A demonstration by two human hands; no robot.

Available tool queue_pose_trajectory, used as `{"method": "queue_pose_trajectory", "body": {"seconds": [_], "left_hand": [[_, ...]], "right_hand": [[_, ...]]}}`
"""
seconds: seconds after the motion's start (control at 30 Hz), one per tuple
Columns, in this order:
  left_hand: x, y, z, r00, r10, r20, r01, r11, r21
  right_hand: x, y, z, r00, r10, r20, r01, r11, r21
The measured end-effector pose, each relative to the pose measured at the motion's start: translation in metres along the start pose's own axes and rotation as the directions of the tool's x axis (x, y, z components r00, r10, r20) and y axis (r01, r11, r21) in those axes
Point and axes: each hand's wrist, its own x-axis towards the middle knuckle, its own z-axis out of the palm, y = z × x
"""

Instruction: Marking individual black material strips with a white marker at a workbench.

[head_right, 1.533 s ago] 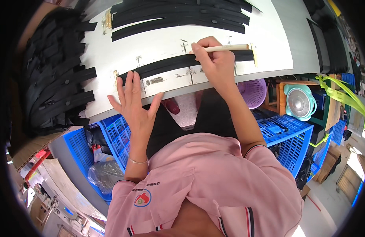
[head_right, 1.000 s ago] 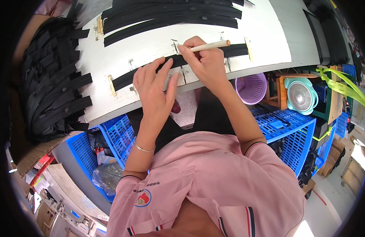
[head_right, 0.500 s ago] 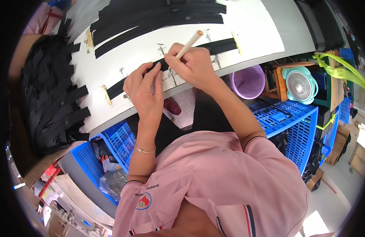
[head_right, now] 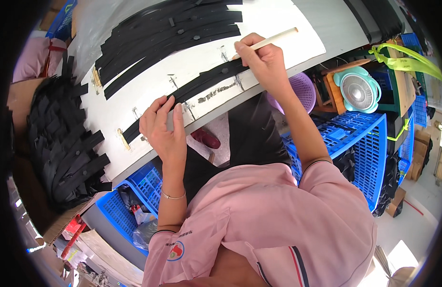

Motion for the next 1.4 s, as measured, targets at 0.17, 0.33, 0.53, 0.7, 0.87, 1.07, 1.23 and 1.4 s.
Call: {"method": "queue_pose_trajectory", "body": {"seconds": [0.17,0.33,0.53,0.7,0.87,1.07,1.23,1.4], "left_hand": [[0.024,0.037,0.022,0.994,0.098,0.048,-0.089,0.982,-0.164],[0.044,0.052,0.064,0.980,0.183,0.080,-0.157,0.953,-0.260],[0.042,0.055,0.069,0.985,0.160,0.063,-0.143,0.967,-0.212],[0.041,0.056,0.070,0.986,0.156,0.056,-0.141,0.968,-0.206],[0.039,0.056,0.073,0.988,0.154,0.035,-0.144,0.969,-0.202],[0.041,0.052,0.075,0.989,0.144,0.026,-0.136,0.971,-0.196],[0.040,0.042,0.072,0.986,0.164,0.017,-0.157,0.968,-0.198],[0.003,0.050,0.050,0.969,0.183,0.164,-0.175,0.983,-0.061]], "right_hand": [[0.000,0.003,0.005,0.996,-0.078,0.037,0.079,0.997,-0.018],[0.001,0.006,0.006,0.996,-0.079,0.049,0.080,0.997,-0.013],[0.001,0.012,0.006,0.996,-0.065,0.067,0.075,0.986,-0.149],[0.000,0.009,0.008,0.993,-0.118,0.024,0.120,0.974,-0.190],[-0.004,0.014,0.000,0.990,-0.098,0.104,0.093,0.994,0.051],[0.002,0.017,0.000,0.978,-0.151,0.144,0.171,0.975,-0.144],[0.003,0.014,0.005,0.984,-0.100,0.150,0.113,0.991,-0.076],[-0.003,0.025,-0.007,0.998,-0.016,-0.063,0.027,0.985,0.171]]}}
